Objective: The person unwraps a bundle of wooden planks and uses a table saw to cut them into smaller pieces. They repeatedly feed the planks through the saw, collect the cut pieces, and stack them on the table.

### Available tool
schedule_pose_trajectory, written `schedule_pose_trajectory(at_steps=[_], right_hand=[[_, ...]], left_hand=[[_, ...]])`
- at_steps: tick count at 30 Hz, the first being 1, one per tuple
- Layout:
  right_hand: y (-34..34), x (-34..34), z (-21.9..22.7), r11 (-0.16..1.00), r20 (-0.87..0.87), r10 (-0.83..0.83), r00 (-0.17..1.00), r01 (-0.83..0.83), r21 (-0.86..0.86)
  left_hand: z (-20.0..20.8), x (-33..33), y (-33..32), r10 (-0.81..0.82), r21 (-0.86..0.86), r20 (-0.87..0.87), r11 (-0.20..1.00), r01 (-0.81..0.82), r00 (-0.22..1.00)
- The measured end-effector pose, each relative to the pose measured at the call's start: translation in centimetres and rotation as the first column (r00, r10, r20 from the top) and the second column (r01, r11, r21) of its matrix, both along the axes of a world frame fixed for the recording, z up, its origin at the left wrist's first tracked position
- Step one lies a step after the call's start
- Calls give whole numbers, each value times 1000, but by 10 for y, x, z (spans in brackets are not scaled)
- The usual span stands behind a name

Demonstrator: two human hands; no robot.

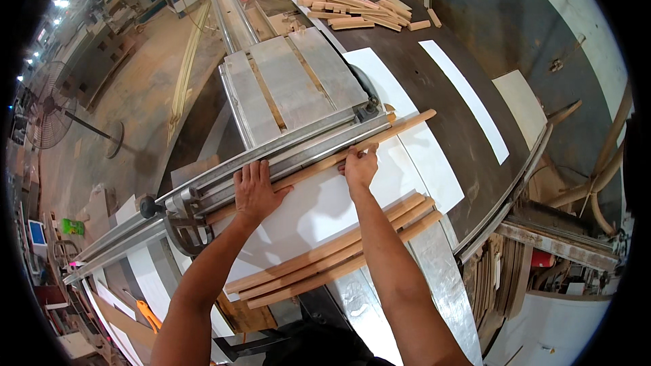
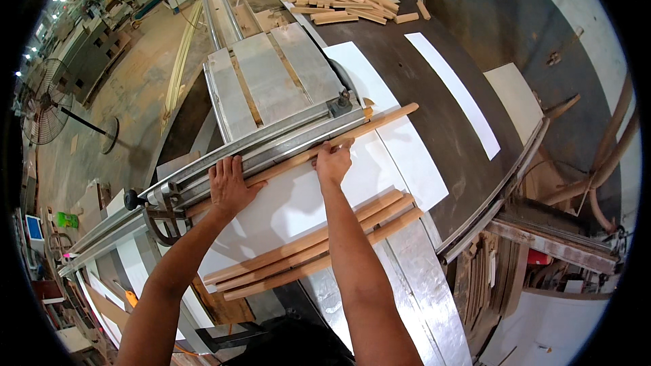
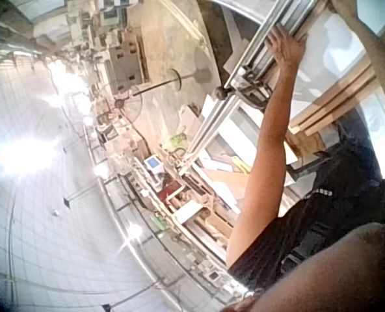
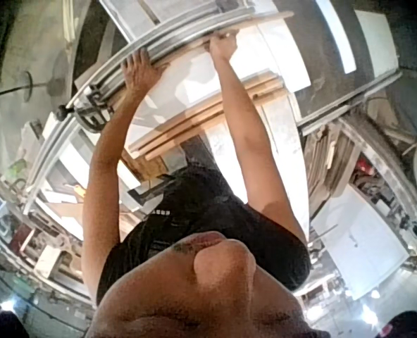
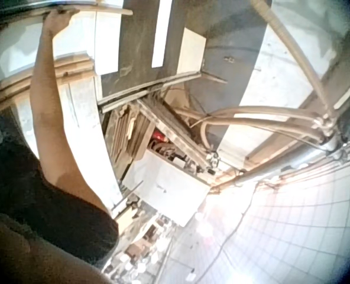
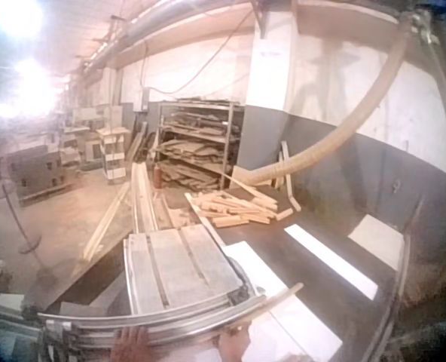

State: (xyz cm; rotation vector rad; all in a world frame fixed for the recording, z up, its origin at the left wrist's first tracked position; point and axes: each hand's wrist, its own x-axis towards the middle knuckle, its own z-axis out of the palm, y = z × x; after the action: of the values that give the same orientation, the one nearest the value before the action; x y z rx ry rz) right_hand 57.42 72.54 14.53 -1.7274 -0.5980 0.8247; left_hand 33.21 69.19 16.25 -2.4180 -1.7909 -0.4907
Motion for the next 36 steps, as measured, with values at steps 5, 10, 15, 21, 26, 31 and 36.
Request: schedule_pose_trajectory(at_steps=[5, 10, 15, 21, 26, 31, 36], right_hand=[[1, 2, -5, 1000, 28, -3, 1000, 3, -6], [0, 0, -2, 1000, 35, 27, 999, -27, 2], [4, 2, -8, 1000, 44, 5, 999, -6, 16], [1, 1, -7, 999, 10, 48, 999, -48, 25], [1, 1, -9, 998, 8, 29, 1000, -29, 53], [1, 1, -10, 997, -23, 15, 1000, -13, 71], [0, -1, -8, 998, -20, 10, 1000, -9, 67]], left_hand=[[-5, 1, -1, -1, 40, 3, 999, 1, 1000], [-4, 1, -3, 2, 57, -13, 998, -1, 1000], [-3, 2, -3, 0, 86, -26, 996, 2, 1000], [-7, 0, -4, 2, 126, -33, 992, 2, 999], [-7, 2, -6, 11, 131, -31, 991, -7, 999], [-8, 4, -6, 19, 124, -34, 992, -15, 999], [-11, 3, -8, 35, 157, -46, 987, -28, 998]])
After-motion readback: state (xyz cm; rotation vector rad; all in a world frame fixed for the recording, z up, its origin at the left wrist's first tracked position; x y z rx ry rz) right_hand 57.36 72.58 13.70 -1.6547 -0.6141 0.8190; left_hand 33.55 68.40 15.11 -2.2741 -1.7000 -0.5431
